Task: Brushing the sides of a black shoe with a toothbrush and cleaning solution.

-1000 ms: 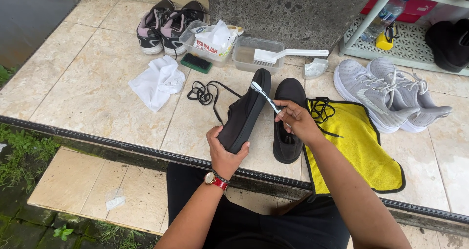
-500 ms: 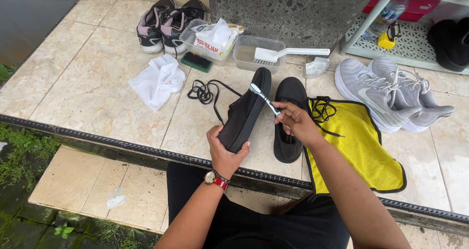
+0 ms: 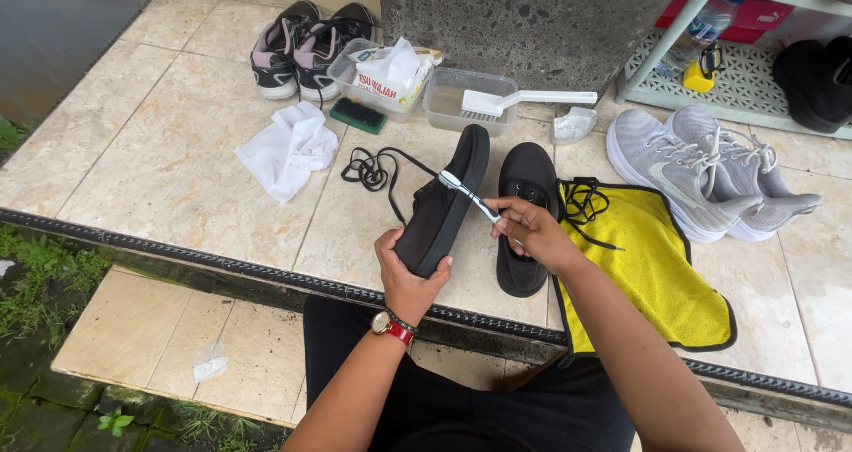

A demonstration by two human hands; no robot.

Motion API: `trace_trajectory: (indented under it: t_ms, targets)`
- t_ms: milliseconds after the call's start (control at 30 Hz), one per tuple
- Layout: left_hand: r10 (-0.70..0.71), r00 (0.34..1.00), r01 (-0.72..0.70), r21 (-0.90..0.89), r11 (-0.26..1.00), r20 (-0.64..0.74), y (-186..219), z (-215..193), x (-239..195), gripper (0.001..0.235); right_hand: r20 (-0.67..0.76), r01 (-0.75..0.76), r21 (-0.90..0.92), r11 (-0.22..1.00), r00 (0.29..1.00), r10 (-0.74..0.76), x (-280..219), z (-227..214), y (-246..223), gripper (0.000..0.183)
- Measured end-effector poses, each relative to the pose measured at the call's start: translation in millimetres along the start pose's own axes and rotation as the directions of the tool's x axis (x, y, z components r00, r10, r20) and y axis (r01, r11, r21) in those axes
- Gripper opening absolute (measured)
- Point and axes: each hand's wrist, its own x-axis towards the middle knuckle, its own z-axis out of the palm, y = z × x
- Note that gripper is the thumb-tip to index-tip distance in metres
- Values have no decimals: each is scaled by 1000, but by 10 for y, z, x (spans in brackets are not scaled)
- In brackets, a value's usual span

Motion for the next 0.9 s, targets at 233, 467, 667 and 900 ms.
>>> trace_trajectory:
  t_ms: [233, 467, 667, 900]
  targets:
    - [-4, 1000, 4, 19, 1000, 3, -26, 10, -9, 79, -132, 32, 2, 999, 991, -32, 57, -54, -110, 38]
    - [-29, 999, 29, 17, 999, 19, -2, -5, 6, 79, -139, -15, -57, 998, 990, 7, 65, -25, -36, 37]
    - [-46, 999, 45, 9, 999, 25, -13, -4, -2, 79, -74, -30, -27, 999, 997, 28, -10, 19, -45, 37]
    - [-46, 998, 45, 24, 999, 37, -30, -45, -34, 79, -54, -73, -25, 997, 996, 72, -109, 92, -278, 36]
